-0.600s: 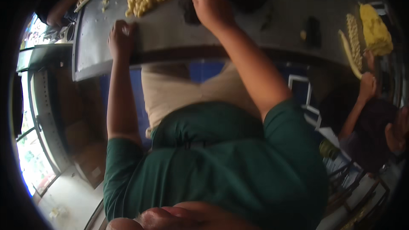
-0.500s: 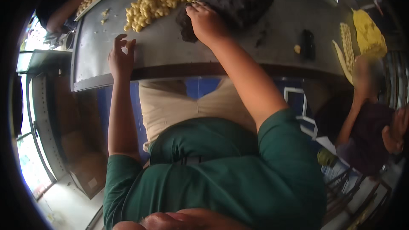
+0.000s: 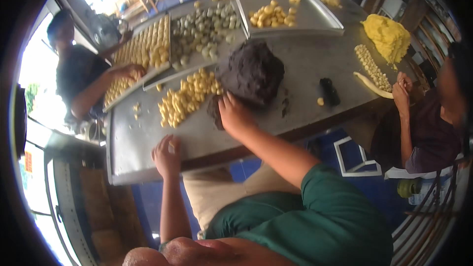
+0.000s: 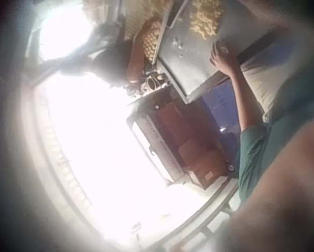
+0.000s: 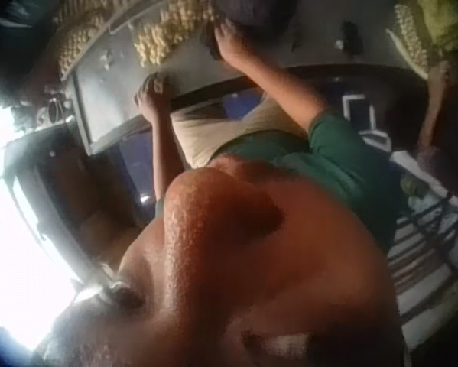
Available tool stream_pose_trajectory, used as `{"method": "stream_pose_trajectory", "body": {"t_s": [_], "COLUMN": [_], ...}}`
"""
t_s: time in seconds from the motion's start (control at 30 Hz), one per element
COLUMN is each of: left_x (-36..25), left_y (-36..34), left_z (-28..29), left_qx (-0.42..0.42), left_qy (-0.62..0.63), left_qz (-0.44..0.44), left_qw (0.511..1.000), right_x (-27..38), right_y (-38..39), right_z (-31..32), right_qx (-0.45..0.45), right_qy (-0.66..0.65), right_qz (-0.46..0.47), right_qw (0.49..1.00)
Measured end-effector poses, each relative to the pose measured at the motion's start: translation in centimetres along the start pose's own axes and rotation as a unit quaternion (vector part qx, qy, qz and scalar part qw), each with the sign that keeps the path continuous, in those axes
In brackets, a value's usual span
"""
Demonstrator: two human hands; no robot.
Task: The person picks up a small piece of light-colored dough, flattens it by hand, takes a small piece of dark-colored filling, places the filling onto the dough, and wraps the dough around the filling before setting the assembled piece back onto the table.
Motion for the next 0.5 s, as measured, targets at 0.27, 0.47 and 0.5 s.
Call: {"method": "stream_pose_trajectory", "body": {"t_s": [0.27,0.47,0.5], "left_x": [-0.1,-0.6,-0.3], "left_y": [-0.5,0.2,0.0], "left_z": [1.9,0.6,0.9], "left_qx": [-0.013,0.003,0.007], "left_qy": [-0.029,-0.001,0.001], "left_qz": [-0.003,-0.021,-0.005], "left_qw": [0.999,1.000,1.000], "right_x": [1.3,0.7,1.1], "right_y": [2.4,5.0,5.4], "right_z": [7.7,1.6,2.7], "right_qx": [0.057,0.050,0.085], "right_qy": [-0.190,-0.169,-0.171], "right_qz": [-0.047,-0.033,-0.031], "right_qw": [0.979,0.984,0.981]}}
Point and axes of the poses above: each hand's wrist, its own y-axis away from the middle knuckle, its own z-axis out of the back of the hand, x = y × z, the point moved 2 cm from there along -y, towards the middle knuckle, and after that the axes turned 5 degrees about z, right-handed, at the moved point
